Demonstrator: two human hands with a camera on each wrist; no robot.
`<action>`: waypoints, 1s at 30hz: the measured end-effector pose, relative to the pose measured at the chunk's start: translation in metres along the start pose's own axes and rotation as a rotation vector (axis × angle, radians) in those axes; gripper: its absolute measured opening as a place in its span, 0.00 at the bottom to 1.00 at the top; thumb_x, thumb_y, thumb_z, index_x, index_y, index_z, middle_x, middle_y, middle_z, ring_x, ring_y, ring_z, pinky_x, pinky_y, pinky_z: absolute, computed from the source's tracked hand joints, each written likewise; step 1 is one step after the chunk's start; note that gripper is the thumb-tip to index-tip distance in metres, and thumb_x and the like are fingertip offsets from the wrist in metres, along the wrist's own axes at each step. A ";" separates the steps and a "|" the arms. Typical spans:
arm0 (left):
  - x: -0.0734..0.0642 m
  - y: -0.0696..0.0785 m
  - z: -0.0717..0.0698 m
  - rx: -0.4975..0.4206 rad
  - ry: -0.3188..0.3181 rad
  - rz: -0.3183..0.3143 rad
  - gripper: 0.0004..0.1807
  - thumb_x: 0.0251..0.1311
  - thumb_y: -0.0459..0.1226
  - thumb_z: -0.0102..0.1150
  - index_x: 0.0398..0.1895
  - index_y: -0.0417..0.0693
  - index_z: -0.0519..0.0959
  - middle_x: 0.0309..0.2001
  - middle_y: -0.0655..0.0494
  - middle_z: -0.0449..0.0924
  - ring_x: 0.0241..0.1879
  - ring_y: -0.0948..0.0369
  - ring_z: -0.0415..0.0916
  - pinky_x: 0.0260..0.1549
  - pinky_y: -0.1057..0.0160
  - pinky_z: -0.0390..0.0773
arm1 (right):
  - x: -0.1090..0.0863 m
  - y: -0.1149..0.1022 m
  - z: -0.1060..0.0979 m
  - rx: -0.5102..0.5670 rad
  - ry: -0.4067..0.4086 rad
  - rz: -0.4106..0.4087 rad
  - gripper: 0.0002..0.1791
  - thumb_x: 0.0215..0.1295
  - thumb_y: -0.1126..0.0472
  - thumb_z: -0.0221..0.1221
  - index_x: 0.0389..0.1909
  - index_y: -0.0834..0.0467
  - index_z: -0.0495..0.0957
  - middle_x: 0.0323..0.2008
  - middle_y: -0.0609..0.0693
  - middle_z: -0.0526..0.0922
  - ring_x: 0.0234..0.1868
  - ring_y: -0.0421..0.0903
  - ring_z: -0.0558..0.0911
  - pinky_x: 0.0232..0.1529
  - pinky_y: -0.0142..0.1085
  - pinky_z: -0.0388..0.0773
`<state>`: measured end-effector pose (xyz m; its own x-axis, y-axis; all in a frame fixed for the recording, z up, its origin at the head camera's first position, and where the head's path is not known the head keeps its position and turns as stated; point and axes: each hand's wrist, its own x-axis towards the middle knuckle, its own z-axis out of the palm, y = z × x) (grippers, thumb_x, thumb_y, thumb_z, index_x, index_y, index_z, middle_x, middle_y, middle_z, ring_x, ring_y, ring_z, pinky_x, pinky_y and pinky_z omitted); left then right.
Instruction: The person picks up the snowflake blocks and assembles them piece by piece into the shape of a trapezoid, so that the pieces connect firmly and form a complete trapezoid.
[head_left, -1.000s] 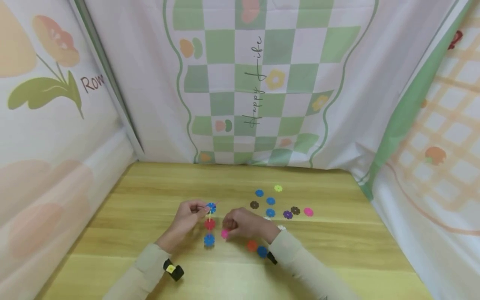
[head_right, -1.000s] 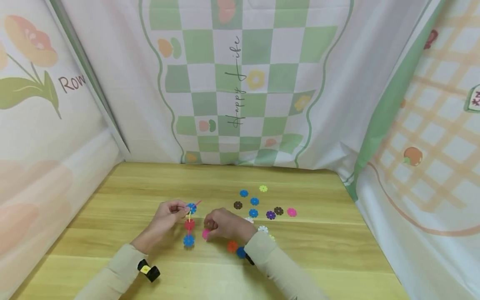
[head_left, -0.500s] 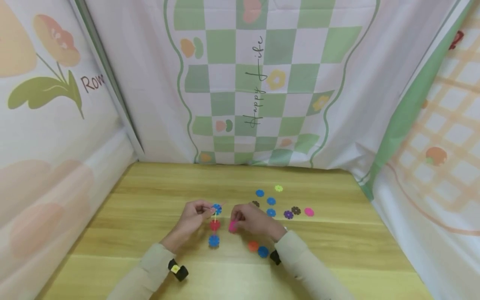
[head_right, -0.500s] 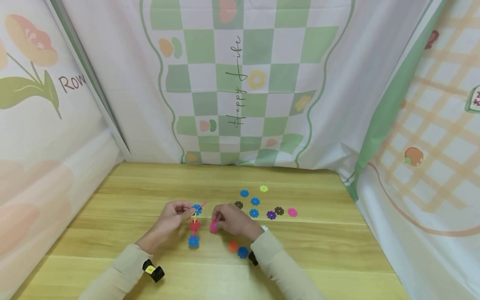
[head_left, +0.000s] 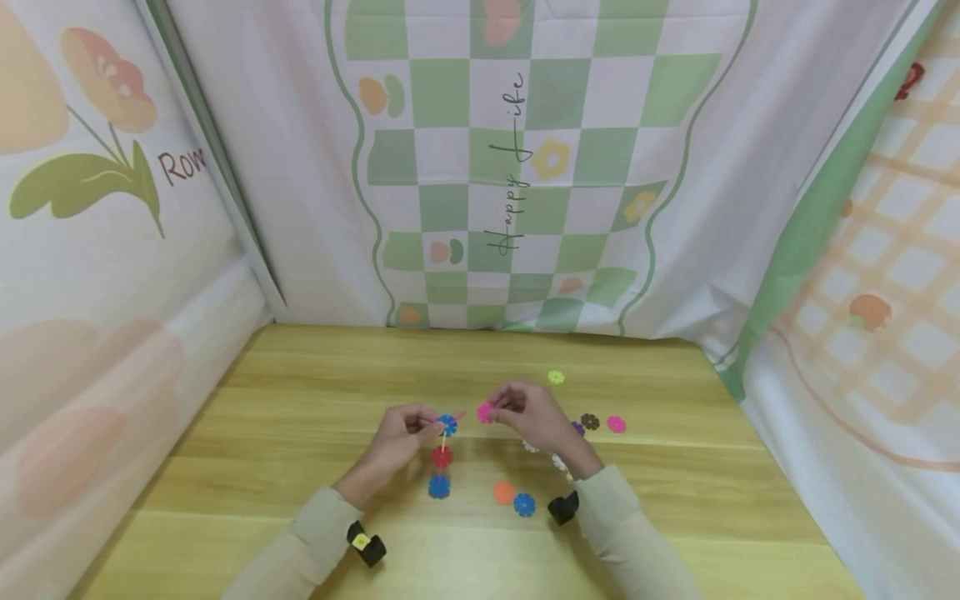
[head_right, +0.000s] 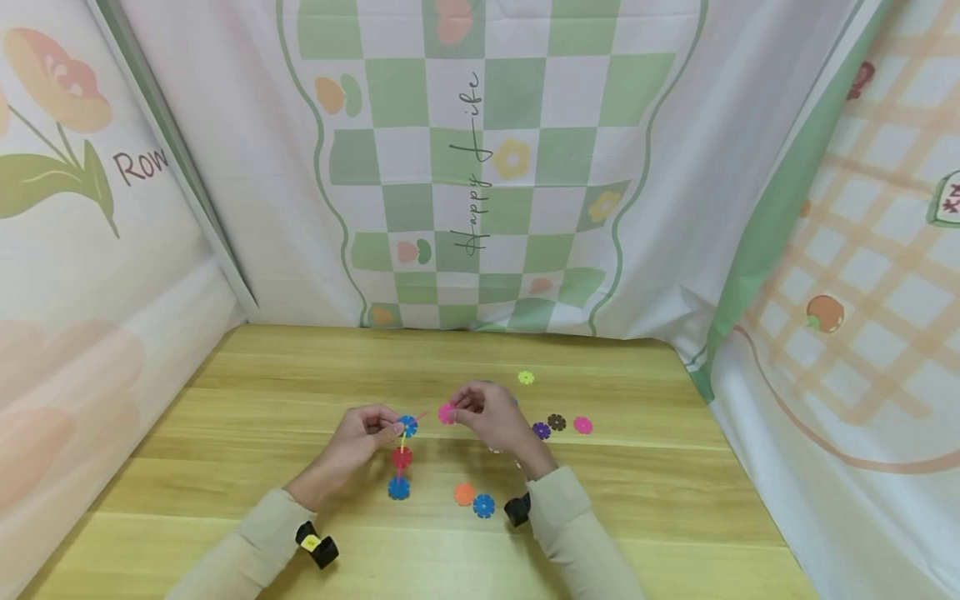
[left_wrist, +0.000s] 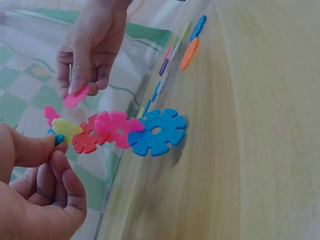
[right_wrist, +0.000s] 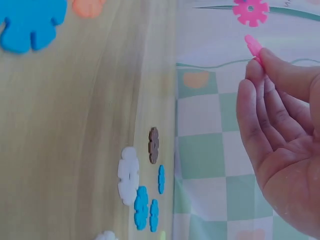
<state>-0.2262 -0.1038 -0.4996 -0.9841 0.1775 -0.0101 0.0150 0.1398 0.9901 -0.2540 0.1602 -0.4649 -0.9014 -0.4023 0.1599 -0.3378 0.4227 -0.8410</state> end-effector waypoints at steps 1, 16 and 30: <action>0.000 0.000 0.001 0.004 -0.001 0.004 0.05 0.67 0.31 0.68 0.42 0.37 0.86 0.35 0.54 0.84 0.36 0.61 0.78 0.35 0.68 0.81 | -0.001 -0.001 0.000 0.018 0.016 0.000 0.08 0.67 0.63 0.70 0.45 0.58 0.85 0.39 0.53 0.89 0.42 0.57 0.89 0.45 0.41 0.89; 0.000 0.002 0.008 0.020 -0.031 0.001 0.03 0.69 0.33 0.67 0.41 0.42 0.85 0.36 0.54 0.83 0.38 0.56 0.78 0.38 0.67 0.81 | -0.004 -0.005 0.008 0.128 0.106 -0.031 0.09 0.67 0.60 0.71 0.45 0.58 0.84 0.40 0.55 0.91 0.44 0.66 0.87 0.43 0.43 0.89; -0.002 0.010 0.011 0.067 0.032 0.068 0.03 0.68 0.30 0.67 0.37 0.37 0.84 0.33 0.51 0.82 0.32 0.60 0.74 0.30 0.71 0.76 | -0.009 -0.006 0.008 0.124 0.115 -0.050 0.08 0.68 0.62 0.70 0.44 0.59 0.83 0.40 0.56 0.90 0.36 0.43 0.87 0.41 0.42 0.89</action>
<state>-0.2217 -0.0917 -0.4909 -0.9855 0.1579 0.0621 0.0926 0.1935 0.9767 -0.2415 0.1547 -0.4655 -0.9120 -0.3214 0.2549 -0.3531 0.2988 -0.8866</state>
